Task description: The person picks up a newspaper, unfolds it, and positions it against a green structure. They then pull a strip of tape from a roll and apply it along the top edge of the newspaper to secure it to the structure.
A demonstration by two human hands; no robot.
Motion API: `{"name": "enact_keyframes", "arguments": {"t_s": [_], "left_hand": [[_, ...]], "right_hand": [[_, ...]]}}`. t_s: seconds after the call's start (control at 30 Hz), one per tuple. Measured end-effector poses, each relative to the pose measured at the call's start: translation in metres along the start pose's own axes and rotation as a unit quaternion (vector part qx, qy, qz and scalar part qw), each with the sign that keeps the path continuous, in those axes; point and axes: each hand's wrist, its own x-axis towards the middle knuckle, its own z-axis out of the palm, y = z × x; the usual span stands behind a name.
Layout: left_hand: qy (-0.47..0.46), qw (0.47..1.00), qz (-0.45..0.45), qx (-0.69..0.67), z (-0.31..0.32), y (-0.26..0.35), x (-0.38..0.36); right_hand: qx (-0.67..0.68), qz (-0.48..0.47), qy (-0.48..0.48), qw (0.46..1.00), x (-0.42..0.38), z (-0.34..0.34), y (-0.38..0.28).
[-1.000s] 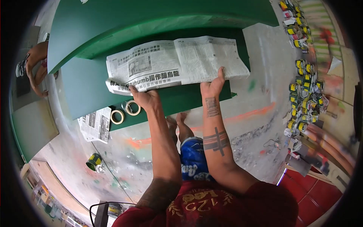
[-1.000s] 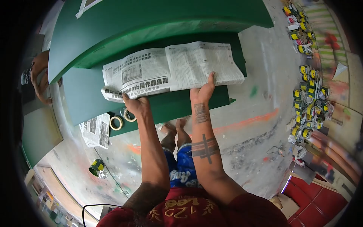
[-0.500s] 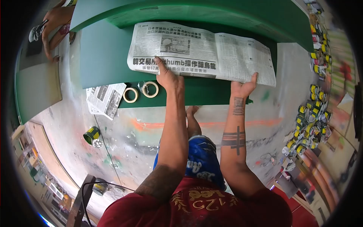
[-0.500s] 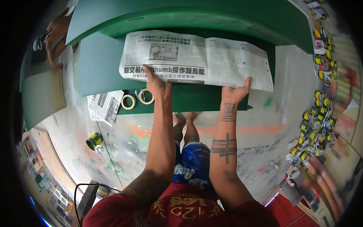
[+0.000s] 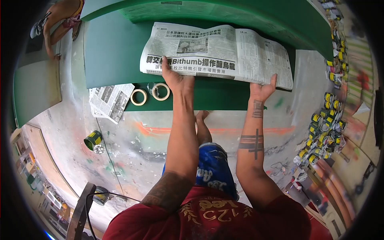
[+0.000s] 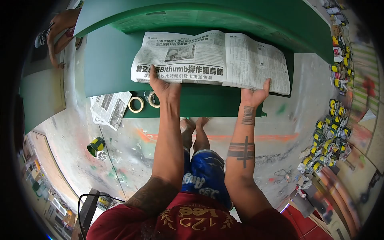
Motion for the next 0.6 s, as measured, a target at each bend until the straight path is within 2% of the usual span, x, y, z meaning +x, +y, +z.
{"name": "enact_keyframes", "arguments": {"t_s": [0.1, 0.33, 0.47, 0.5, 0.6], "left_hand": [[-0.005, 0.999, -0.049, -0.024, -0.007, 0.009, 0.001], [0.010, 0.999, -0.038, -0.024, -0.020, 0.019, 0.009], [-0.041, 0.996, -0.060, -0.050, -0.023, 0.027, 0.009], [-0.041, 0.998, -0.029, -0.035, -0.020, 0.025, 0.005], [-0.042, 0.998, -0.007, -0.040, -0.019, 0.031, 0.005]], "right_hand": [[-0.024, 0.013, 0.018, 0.999, 0.010, -0.007, -0.015], [-0.065, 0.037, 0.030, 0.997, 0.015, -0.013, -0.018], [-0.067, 0.036, 0.044, 0.996, 0.017, -0.010, -0.031], [-0.068, 0.038, 0.042, 0.996, 0.020, -0.012, -0.039], [-0.031, 0.068, 0.033, 0.997, 0.026, -0.017, -0.050]]}}
